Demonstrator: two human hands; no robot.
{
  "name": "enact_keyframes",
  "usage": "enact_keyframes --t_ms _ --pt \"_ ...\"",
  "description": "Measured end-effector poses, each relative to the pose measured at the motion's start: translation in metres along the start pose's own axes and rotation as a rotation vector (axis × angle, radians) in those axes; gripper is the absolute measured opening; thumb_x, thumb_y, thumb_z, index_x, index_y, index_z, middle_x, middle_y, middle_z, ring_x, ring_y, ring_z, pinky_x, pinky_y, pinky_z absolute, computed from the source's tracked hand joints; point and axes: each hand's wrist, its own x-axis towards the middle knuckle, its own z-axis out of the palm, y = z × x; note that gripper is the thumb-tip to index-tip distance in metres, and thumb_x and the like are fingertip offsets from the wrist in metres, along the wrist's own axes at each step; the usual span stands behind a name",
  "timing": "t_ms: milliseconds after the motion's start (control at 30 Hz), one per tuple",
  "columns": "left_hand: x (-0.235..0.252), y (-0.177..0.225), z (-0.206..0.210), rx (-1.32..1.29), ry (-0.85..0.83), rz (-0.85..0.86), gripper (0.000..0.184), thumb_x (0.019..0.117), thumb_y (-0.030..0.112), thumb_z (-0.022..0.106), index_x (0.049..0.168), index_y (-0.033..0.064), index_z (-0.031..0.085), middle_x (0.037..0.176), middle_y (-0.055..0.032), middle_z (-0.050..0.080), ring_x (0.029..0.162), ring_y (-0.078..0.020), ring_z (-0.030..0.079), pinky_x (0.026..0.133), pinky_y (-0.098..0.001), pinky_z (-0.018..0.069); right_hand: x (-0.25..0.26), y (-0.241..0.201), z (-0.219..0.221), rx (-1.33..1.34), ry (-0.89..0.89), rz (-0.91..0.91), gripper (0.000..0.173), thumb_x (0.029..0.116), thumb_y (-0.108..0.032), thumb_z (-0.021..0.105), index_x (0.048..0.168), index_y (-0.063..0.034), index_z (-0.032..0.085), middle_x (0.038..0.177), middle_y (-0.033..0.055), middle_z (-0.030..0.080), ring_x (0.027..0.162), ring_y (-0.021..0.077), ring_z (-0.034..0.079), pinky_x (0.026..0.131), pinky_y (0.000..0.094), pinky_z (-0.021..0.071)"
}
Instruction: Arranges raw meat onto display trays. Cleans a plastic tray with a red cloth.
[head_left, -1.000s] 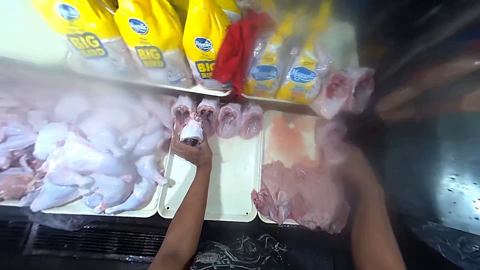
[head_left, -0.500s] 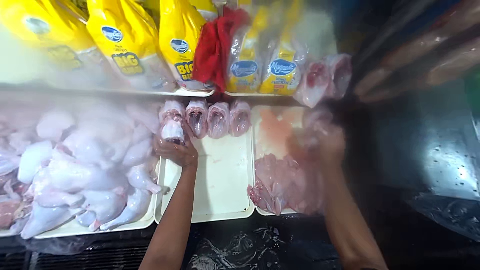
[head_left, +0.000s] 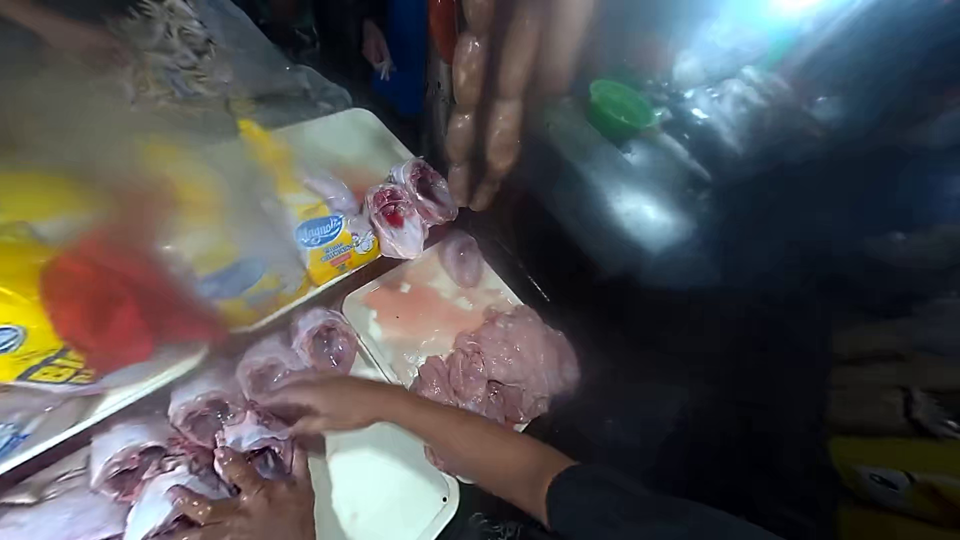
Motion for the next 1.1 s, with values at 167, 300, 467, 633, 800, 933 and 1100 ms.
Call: enact_keyframes --t_ms 167,300,467,633,800,933,1100 --pt "0.008 0.007 0.001 0.039 0.003 -0.072 0.084 0.0936 0.064 0.051 0.152 0.004 0.046 0.146 -0.044 0.042 0.138 -0.0687 0.03 0.11 -0.0806 0.0152 -0.084 0.105 -0.159 -0.613 0.372 0.573 0.044 0.0979 -0.029 0.065 0.139 -0.0145 0.062 0.145 0.0162 0.057 0.134 0.0341 0.054 0.11 0.0571 0.0457" --pt "0.008 0.003 0.012 0.089 0.006 -0.086 0.079 0.0952 0.06 0.048 0.152 0.0061 0.045 0.146 -0.038 0.047 0.136 -0.07 0.031 0.106 -0.0843 0.0162 -0.076 0.175 -0.234 -0.764 0.191 0.677 0.062 0.0861 -0.024 0.077 0.145 -0.0248 0.058 0.158 0.0266 0.039 0.136 0.0564 0.044 0.102 0.0768 0.0408" --pt "-0.002 -0.001 0.014 0.128 -0.061 -0.116 0.076 0.101 0.057 0.041 0.16 0.0101 0.031 0.159 -0.0359 0.03 0.145 -0.0663 0.018 0.11 -0.0821 0.0102 -0.067 0.174 -0.224 -0.76 0.216 0.734 0.044 0.0984 -0.033 0.064 0.138 -0.0148 0.061 0.14 0.0287 0.056 0.121 0.0515 0.059 0.094 0.075 0.0472" --pt "-0.003 -0.008 0.022 0.14 -0.028 -0.11 0.075 0.0984 0.056 0.044 0.161 0.0166 0.03 0.162 -0.027 0.031 0.146 -0.0622 0.02 0.107 -0.0831 0.0121 -0.103 0.113 -0.148 -0.705 0.828 0.575 0.042 0.09 -0.014 0.072 0.131 -0.0067 0.064 0.145 0.0319 0.045 0.127 0.0486 0.053 0.099 0.0639 0.0494" --pt "-0.005 -0.01 0.019 0.09 -0.024 -0.079 0.086 0.0965 0.069 0.041 0.16 0.0114 0.033 0.159 -0.0314 0.035 0.144 -0.0646 0.022 0.107 -0.0841 0.0128 -0.076 0.029 -0.025 0.024 1.027 0.275 0.035 0.0992 -0.014 0.06 0.131 -0.0039 0.052 0.106 0.01 0.067 0.082 0.0167 0.07 0.067 0.0389 0.0625" --pt "-0.006 -0.015 0.011 -0.014 -0.09 -0.052 0.102 0.089 0.083 0.028 0.158 0.0097 0.038 0.158 -0.0312 0.036 0.145 -0.065 0.022 0.107 -0.0853 0.0097 -0.013 0.008 0.052 -0.305 0.551 -0.03 0.03 0.087 -0.019 0.076 0.117 -0.0121 0.075 0.131 0.0143 0.066 0.121 0.0301 0.063 0.101 0.0522 0.0543" --pt "-0.007 -0.018 0.01 -0.021 -0.104 -0.082 0.103 0.0928 0.079 0.03 0.161 0.0029 0.026 0.162 -0.0312 0.029 0.149 -0.0607 0.018 0.109 -0.0839 0.008 0.018 -0.01 0.072 -0.318 0.115 0.061 0.073 0.0672 0.004 0.084 0.133 -0.0219 0.067 0.145 0.0177 0.053 0.128 0.0419 0.051 0.104 0.0637 0.045"
